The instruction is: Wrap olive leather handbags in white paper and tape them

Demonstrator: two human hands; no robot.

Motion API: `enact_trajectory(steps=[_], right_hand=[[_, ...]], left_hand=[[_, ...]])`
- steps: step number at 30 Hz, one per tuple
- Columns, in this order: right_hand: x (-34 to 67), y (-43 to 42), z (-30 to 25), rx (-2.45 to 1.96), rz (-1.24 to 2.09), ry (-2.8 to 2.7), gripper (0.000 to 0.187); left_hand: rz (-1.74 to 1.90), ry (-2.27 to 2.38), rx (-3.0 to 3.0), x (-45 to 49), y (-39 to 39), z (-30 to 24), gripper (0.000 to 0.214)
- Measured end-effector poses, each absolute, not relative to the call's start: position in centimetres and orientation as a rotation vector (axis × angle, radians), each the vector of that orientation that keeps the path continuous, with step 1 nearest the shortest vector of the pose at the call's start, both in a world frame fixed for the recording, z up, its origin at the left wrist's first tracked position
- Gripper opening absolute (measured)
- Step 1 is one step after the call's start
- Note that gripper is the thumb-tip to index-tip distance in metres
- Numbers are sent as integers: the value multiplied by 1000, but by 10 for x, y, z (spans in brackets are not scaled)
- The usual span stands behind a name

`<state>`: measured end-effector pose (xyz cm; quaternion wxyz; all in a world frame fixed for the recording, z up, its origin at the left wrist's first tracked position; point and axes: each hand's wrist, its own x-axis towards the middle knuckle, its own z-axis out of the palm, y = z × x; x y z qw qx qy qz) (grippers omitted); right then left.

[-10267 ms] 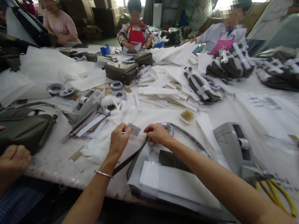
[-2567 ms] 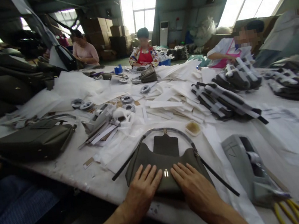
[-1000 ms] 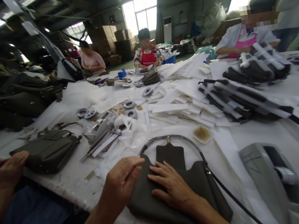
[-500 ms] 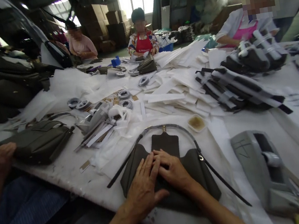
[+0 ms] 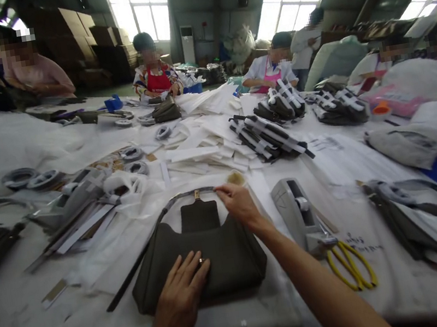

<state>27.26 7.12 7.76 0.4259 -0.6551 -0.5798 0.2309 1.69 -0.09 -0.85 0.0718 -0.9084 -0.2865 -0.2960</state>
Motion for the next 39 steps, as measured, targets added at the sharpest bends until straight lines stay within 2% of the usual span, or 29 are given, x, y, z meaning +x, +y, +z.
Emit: enact_trajectory(steps=[2, 4, 6, 9, 12, 16, 17, 20, 23, 26, 29, 32, 34, 39], right_hand=[[302, 86, 78, -1952, 243, -1663, 28], [322, 99, 70, -2236, 75, -1835, 34], [332, 106, 61, -2383, 84, -1919, 41], [338, 105, 59, -2396, 129, -1913, 41], [346, 84, 79, -2279, 45, -1806, 36], [342, 18, 117, -1853, -37, -1555, 14], [336, -3, 123, -1800, -39, -1534, 14], [307, -64, 123, -1713, 32, -1614, 18], [277, -105, 102, -1607, 152, -1720, 14], [259, -121, 77, -1476, 184, -1849, 7], [252, -123, 63, -1458, 141, -1889, 11], [255, -123, 61, -1520, 155, -1782, 8], [260, -124, 62, -1624, 166, -1655, 15], [277, -133, 67, -1868, 167, -1316, 44]], left_hand=[[-923, -827, -2739, 17, 0, -7, 36], [-939, -803, -2754, 17, 1, -3, 33], [-933, -781, -2782, 17, 1, 1, 37], [-973, -755, -2802, 17, 0, 4, 45], [-1134, -737, -2783, 17, -1, 3, 38], [-1263, -681, -2783, 16, -6, 3, 32], [-1248, -660, -2792, 15, -8, 4, 31], [-1105, -607, -2819, 12, -13, 7, 34], [-856, -593, -2827, 9, -18, 9, 40], [-651, -599, -2803, 9, -24, 8, 42], [-504, -621, -2739, 17, -29, 7, 43], [-406, -601, -2622, 29, -31, 9, 43], [-379, -578, -2550, 36, -30, 12, 40], [-386, -498, -2560, 41, -21, 14, 32]])
